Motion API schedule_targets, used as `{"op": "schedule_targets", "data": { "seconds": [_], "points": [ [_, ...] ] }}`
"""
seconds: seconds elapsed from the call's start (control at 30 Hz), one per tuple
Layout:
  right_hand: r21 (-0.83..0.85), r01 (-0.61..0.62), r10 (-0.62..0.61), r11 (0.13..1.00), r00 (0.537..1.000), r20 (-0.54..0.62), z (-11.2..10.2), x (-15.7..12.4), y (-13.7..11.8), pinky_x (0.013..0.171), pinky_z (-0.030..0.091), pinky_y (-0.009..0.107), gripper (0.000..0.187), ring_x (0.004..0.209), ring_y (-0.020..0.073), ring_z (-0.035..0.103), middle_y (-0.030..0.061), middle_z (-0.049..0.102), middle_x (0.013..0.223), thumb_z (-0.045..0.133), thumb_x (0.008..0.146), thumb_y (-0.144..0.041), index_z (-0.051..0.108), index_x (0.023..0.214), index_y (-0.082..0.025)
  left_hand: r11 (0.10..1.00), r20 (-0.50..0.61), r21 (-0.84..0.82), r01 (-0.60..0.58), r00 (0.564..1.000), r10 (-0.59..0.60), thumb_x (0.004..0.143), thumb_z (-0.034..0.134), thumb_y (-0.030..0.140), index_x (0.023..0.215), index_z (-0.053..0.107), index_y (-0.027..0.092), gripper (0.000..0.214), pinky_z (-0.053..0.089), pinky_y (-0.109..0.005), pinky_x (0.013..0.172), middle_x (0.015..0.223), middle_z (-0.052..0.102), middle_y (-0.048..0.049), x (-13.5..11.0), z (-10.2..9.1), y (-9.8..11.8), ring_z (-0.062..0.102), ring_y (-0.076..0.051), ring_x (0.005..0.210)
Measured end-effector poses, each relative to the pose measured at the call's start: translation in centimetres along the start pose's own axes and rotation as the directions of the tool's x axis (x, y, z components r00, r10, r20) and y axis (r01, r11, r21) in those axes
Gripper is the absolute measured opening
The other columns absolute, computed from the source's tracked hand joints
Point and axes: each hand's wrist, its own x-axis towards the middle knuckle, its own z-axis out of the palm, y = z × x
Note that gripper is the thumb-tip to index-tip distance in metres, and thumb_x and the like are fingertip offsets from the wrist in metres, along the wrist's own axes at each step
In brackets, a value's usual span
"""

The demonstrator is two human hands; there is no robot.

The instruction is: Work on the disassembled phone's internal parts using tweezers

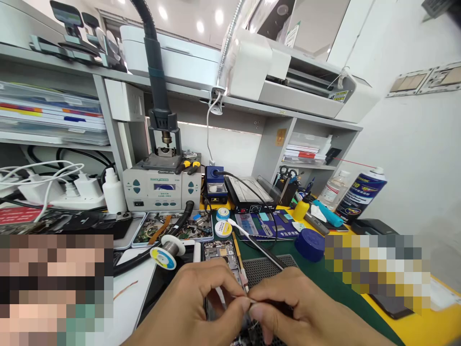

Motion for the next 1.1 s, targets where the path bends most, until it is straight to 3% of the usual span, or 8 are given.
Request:
{"op": "schedule_targets", "data": {
  "seconds": [0.17,0.37,0.5,0.73,0.87,0.97,1.03,1.1],
  "points": [
    [-0.204,0.131,-0.157,0.97,0.981,-0.116,-0.1,-0.4,0.2,0.062,0.046,0.025,0.045,0.066,0.0168,0.064,0.0037,0.074,0.066,0.052,0.112,-0.034,0.078,0.079,-0.017,0.994,-0.029,-0.088,0.071,0.997,-0.074,0.088,0.07,0.022,0.089,0.079,0.022,0.009,0.049,-0.017,0.059,0.083,0.074,0.0026,0.3,0.0,0.1,0.062,-0.011,0.064],
    [-0.249,0.168,-0.215,0.954,0.961,-0.177,-0.1,-0.5,0.5,0.06,0.045,0.028,0.044,0.063,0.0186,0.064,0.0042,0.074,0.062,0.052,0.113,-0.038,0.082,0.09,-0.017,0.989,-0.013,-0.13,0.076,0.997,-0.078,0.089,0.071,0.024,0.086,0.078,0.021,0.009,0.05,-0.019,0.059,0.081,0.074,0.0009,0.3,-0.5,0.7,0.062,-0.012,0.065],
    [-0.242,0.166,-0.212,0.956,0.961,-0.176,0.0,-0.5,0.5,0.061,0.044,0.028,0.042,0.063,0.0186,0.063,0.0044,0.075,0.063,0.053,0.113,-0.039,0.082,0.091,-0.017,0.99,-0.028,-0.125,0.071,0.997,-0.075,0.087,0.081,0.037,0.089,0.08,0.021,0.016,0.054,-0.023,0.062,0.077,0.074,-0.0012,1.0,-0.7,1.4,0.066,-0.017,0.069],
    [-0.129,0.113,-0.125,0.985,0.988,-0.09,-0.4,-0.2,-0.1,0.056,0.04,0.024,0.053,0.062,0.0148,0.06,0.003,0.071,0.063,0.051,0.113,-0.038,0.072,0.069,-0.017,0.993,-0.01,-0.112,0.047,0.999,-0.049,0.086,0.084,0.045,0.094,0.082,0.022,0.025,0.055,-0.023,0.065,0.075,0.073,-0.0022,1.7,-0.9,2.3,0.067,-0.019,0.075],
    [0.128,0.046,-0.048,0.991,0.999,0.011,-0.6,-0.1,0.3,0.044,0.032,0.019,0.057,0.047,0.0079,0.051,-0.0007,0.061,0.054,0.063,0.108,-0.048,0.07,0.064,-0.014,0.99,0.021,-0.132,0.049,0.999,-0.046,0.089,0.08,0.037,0.09,0.082,0.021,0.016,0.054,-0.022,0.064,0.077,0.074,-0.0023,0.9,-1.0,1.5,0.067,-0.018,0.074],
    [0.452,-0.121,0.06,0.884,0.987,0.147,-1.0,-0.1,1.2,0.034,0.029,0.013,0.053,0.036,0.0029,0.041,-0.0024,0.061,0.055,0.072,0.101,-0.058,0.081,0.084,-0.009,0.986,0.058,-0.162,0.037,0.998,-0.028,0.093,0.071,0.024,0.085,0.081,0.021,0.013,0.053,-0.019,0.065,0.08,0.075,-0.0008,0.3,-0.9,0.6,0.066,-0.014,0.071],
    [0.642,-0.255,0.09,0.723,0.956,0.278,-1.3,0.2,1.8,0.028,0.028,0.011,0.048,0.03,0.0017,0.039,-0.0034,0.062,0.052,0.079,0.097,-0.053,0.084,0.096,-0.006,0.985,0.069,-0.169,0.025,0.998,-0.013,0.092,0.07,0.019,0.084,0.081,0.022,0.015,0.052,-0.019,0.067,0.082,0.075,0.0002,0.2,-0.8,0.1,0.068,-0.013,0.072],
    [0.743,-0.367,0.063,0.56,0.913,0.403,-1.5,0.5,2.4,0.022,0.026,0.011,0.037,0.024,0.0025,0.039,-0.0041,0.062,0.046,0.085,0.093,-0.041,0.085,0.093,-0.005,0.984,0.069,-0.176,0.012,0.998,0.001,0.091,0.071,0.017,0.084,0.082,0.023,0.014,0.053,-0.019,0.068,0.083,0.076,0.0004,0.1,-0.7,-0.1,0.07,-0.014,0.075]
  ]
}}
